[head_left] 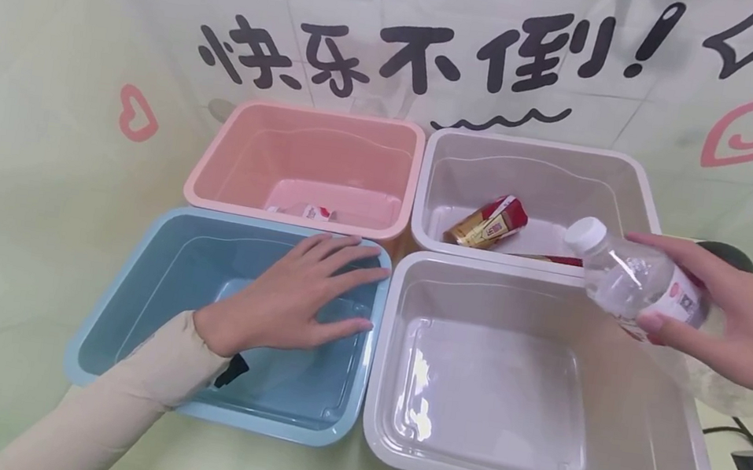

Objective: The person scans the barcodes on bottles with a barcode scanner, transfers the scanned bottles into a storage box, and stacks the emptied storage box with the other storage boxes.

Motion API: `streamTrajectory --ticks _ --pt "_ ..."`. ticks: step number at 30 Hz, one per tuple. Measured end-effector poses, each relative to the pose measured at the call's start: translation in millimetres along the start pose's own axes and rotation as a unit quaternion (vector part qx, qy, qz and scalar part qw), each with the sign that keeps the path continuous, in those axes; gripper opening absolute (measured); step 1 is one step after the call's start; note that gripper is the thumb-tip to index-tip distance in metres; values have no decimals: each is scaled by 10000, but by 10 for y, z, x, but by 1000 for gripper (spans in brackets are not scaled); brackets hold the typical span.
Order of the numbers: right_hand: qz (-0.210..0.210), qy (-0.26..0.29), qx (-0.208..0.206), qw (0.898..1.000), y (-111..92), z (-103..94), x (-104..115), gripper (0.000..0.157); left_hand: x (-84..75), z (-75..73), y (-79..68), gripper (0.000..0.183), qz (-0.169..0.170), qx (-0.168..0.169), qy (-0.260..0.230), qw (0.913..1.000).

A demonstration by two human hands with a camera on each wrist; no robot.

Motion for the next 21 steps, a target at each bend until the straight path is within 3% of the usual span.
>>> streamTrajectory --ticks 5,10,15,21 --pt "9 683 -308 9972 -88 -18 -198 88 0 -9 -2 69 -2 -1 11 10000" --pt "263 1493 -599 9866 -207 -39 -448 82 -1 0 0 69 18 -21 20 10000" --pt "584 1855 -797 9777 -315 -45 -652 77 -1 2 3 69 36 -40 17 10000" --pt "478 2063 -1063 9715 -363 -3 -806 73 -6 -10 5 69 51 -51 -1 10000"
Point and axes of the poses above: each hand's wrist, its own y-axis towards the middle knuckle, its own z-axis out of the palm, x = y × z, the point moved 2 cm from there along y, towards the middle knuckle, and after that the axes turned 1 degree about x, right-handed, at the moved point
